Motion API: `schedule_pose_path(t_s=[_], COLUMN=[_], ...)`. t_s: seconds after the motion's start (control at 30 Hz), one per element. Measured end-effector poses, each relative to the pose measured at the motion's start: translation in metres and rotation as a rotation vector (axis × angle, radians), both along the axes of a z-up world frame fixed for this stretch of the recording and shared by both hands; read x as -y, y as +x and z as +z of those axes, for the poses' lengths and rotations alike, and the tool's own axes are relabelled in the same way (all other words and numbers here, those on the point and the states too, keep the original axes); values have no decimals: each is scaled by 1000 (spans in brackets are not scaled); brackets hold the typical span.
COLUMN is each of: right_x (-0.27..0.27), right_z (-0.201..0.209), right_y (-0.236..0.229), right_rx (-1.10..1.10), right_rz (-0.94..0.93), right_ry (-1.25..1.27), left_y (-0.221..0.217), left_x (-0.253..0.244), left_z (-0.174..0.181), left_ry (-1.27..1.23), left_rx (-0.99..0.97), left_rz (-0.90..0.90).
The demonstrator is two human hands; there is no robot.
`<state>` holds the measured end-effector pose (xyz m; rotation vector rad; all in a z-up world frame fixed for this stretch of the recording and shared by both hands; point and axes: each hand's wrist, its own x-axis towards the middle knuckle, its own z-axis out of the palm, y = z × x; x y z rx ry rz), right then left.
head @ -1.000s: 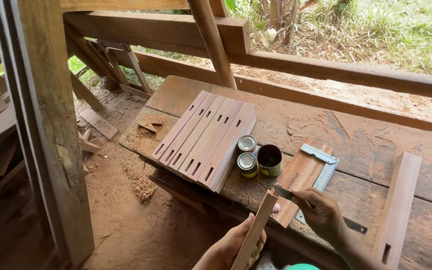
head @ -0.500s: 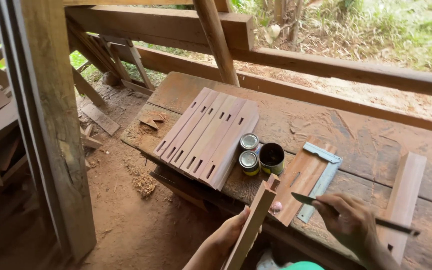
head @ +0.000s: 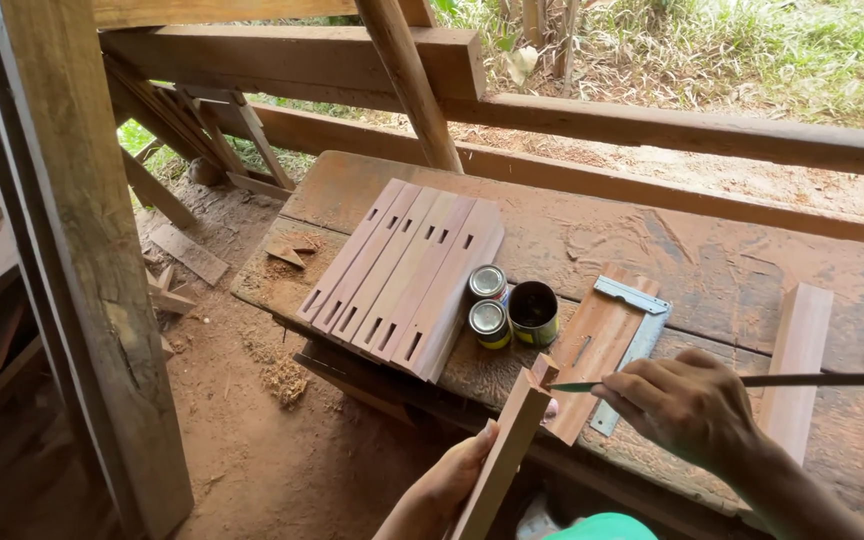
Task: The person assembles wooden frames by fitting slotted pieces together and tapping them with a hammer. They apply a substance from a can to the joints using a small tool, then join the pieces to form rectangular frames.
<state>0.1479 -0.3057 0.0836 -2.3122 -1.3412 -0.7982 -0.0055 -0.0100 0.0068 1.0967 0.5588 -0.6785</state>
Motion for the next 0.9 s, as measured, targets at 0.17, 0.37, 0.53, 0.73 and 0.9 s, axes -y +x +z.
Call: schedule_pose_path(t_s=[0.17, 0.37, 0.53, 0.73, 0.9], right_x=[-1, 2, 5, 48, 57], right_z=[9, 1, -19, -104, -154], right_y=[6, 11, 17, 59, 44], right_rx=[-145, -329, -361, -545, -1490], right_rz=[41, 32, 10, -386, -680], right_ry=[-52, -31, -21, -2, 207], left_y=[-2, -5, -4, -12, -26], left_x=[-4, -7, -9, -39, -61], left_z=[-6, 16, 24, -18, -34], left_ry=[200, 266, 361, 412, 528], left_rx=[135, 182, 168, 158, -61], left_rz=[-96, -131, -214, -192, 72])
